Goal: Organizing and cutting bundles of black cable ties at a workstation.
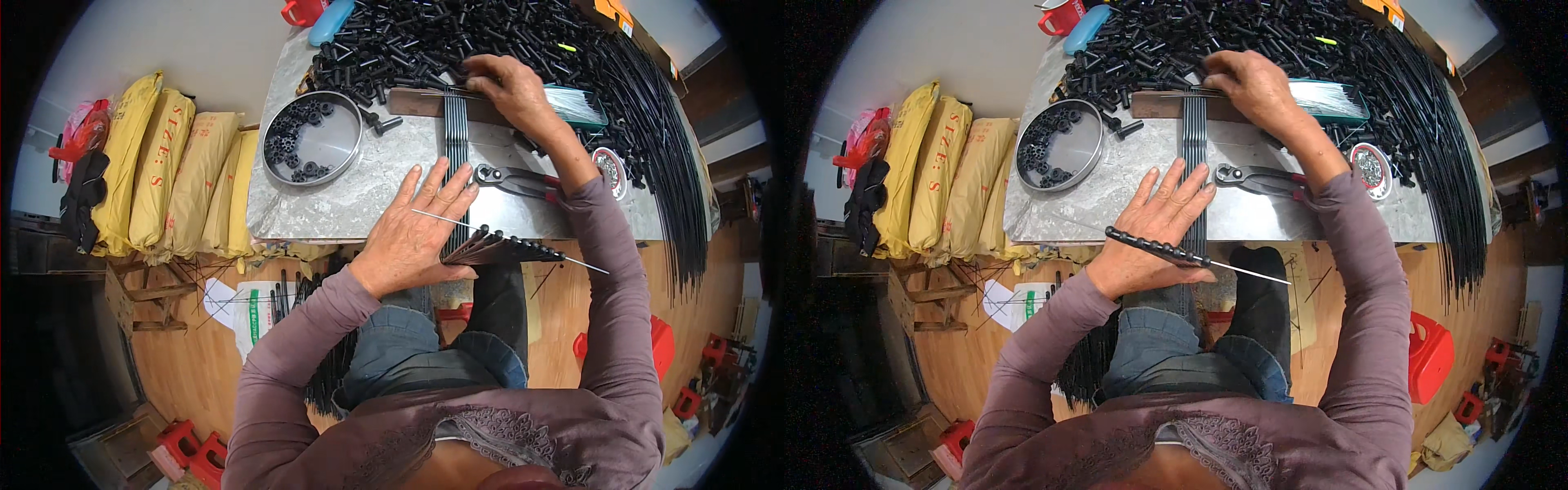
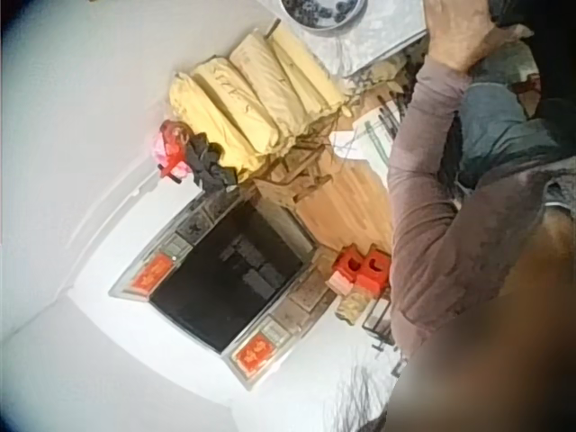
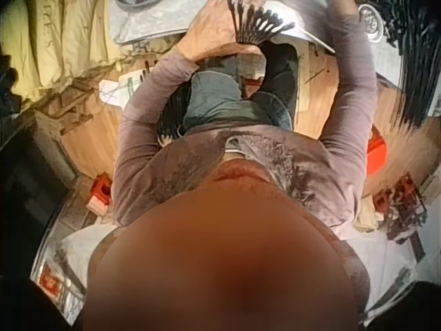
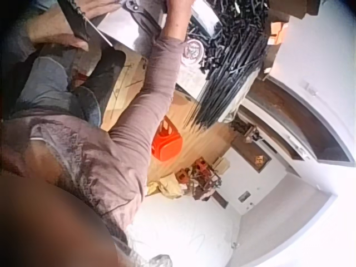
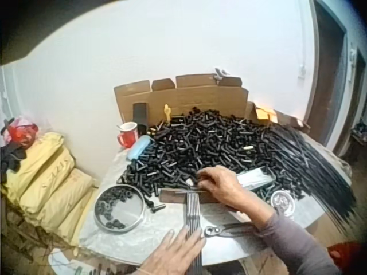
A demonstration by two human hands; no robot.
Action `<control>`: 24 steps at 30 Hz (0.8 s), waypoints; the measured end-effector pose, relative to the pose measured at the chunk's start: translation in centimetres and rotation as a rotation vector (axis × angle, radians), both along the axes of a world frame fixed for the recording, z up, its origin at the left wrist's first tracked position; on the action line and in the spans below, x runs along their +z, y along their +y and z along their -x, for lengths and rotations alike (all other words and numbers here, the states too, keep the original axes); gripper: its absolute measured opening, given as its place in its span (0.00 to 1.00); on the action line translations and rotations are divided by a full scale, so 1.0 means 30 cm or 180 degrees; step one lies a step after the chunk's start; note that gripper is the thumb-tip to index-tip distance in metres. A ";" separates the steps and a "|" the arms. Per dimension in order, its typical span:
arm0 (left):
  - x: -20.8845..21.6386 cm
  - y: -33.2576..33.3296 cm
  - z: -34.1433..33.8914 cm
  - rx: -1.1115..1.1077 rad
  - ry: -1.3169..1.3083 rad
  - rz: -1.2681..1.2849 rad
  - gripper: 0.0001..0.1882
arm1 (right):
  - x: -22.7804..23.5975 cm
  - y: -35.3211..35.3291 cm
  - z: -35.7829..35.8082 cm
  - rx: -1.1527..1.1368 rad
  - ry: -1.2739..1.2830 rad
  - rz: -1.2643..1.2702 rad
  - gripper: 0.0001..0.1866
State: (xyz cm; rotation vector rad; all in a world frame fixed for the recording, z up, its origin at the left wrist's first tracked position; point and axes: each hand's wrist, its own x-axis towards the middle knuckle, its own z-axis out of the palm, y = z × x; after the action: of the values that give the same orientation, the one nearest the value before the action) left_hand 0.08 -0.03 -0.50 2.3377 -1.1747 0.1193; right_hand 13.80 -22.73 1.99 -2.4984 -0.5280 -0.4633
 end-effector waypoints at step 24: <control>0.000 0.006 -0.001 -0.0013 -0.0040 0.0016 0.54 | 0.003 -0.047 -0.006 0.0382 -0.0264 0.0949 0.05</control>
State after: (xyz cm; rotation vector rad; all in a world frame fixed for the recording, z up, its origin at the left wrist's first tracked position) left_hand 0.10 0.14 -0.49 2.3333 -1.1839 0.1355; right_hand 13.98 -24.13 2.08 -2.7168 -0.8284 -0.4723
